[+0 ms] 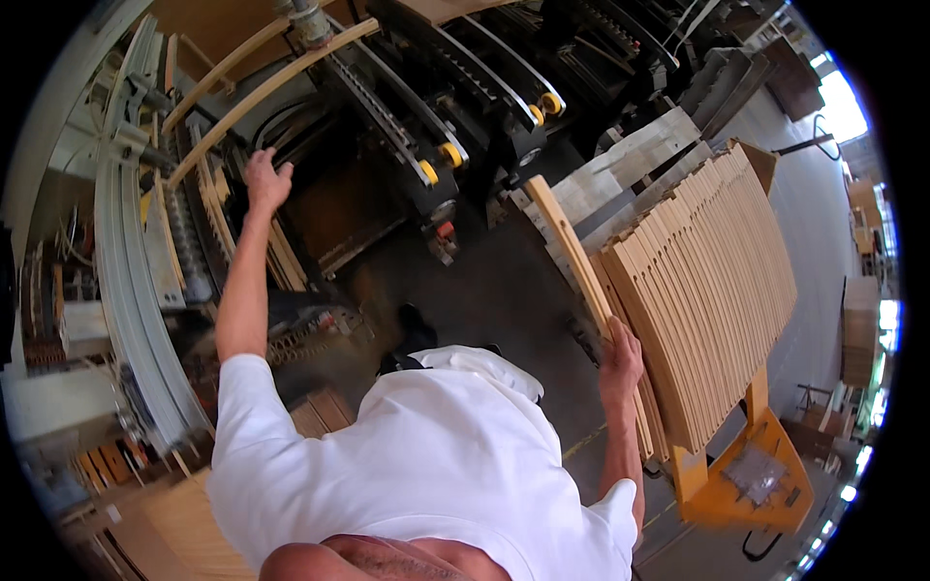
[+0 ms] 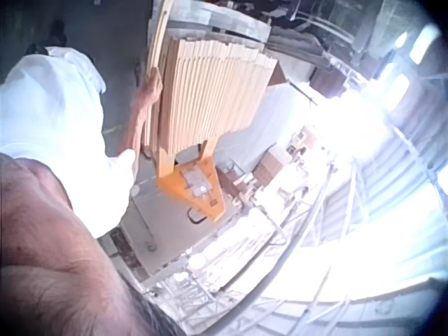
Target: The person repeatedly picks up thin wooden slats from a stack and places them into a jig on a machine. They then move the jig to a different location and stack the slats. The process is repeated multiple times throughout the clip.
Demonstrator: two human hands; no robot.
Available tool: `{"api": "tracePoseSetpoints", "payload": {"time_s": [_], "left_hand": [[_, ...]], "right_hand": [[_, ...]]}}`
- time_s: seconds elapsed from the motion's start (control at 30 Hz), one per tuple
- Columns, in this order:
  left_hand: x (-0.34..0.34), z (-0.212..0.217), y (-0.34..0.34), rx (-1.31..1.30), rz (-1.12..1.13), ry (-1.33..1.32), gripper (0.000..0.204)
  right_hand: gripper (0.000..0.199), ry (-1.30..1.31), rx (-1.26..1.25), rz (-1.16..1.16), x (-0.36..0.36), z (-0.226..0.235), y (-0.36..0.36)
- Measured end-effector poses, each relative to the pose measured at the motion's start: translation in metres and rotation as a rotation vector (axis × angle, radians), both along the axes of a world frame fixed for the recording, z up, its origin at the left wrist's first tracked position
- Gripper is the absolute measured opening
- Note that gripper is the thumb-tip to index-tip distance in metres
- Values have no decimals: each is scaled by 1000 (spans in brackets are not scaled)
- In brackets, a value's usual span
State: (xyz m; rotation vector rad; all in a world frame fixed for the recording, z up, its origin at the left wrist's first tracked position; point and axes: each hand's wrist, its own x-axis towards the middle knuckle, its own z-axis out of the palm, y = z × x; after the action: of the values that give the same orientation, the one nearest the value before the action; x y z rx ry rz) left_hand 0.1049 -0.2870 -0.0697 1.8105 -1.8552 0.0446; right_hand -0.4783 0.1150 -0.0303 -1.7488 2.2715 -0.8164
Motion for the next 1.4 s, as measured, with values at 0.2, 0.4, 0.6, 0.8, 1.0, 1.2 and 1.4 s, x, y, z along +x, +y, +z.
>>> {"api": "tracePoseSetpoints", "payload": {"time_s": [0.2, 0.4, 0.6, 0.8, 1.0, 1.2, 1.4], "left_hand": [[61, 48, -139, 278, 271, -231, 70], [72, 15, -165, 124, 191, -277, 56], [6, 26, -38, 230, 6, 73, 32], [-74, 54, 111, 502, -199, 285, 34], [-103, 41, 175, 533, -231, 243, 26], [-130, 47, 209, 682, -79, 226, 19], [-133, 62, 243, 860, 241, 325, 21]], "right_hand": [[41, -47, -3, 75, 109, 77, -76], [39, 102, 5, 277, 156, 116, -158], [41, 127, -95, 639, 203, 112, -299], [38, 138, -109, 978, 320, 86, -449], [40, 124, -131, 1262, 457, 21, -550], [37, 226, -426, 1192, 532, -34, -615], [24, 339, -440, 1047, 537, -33, -669]]}}
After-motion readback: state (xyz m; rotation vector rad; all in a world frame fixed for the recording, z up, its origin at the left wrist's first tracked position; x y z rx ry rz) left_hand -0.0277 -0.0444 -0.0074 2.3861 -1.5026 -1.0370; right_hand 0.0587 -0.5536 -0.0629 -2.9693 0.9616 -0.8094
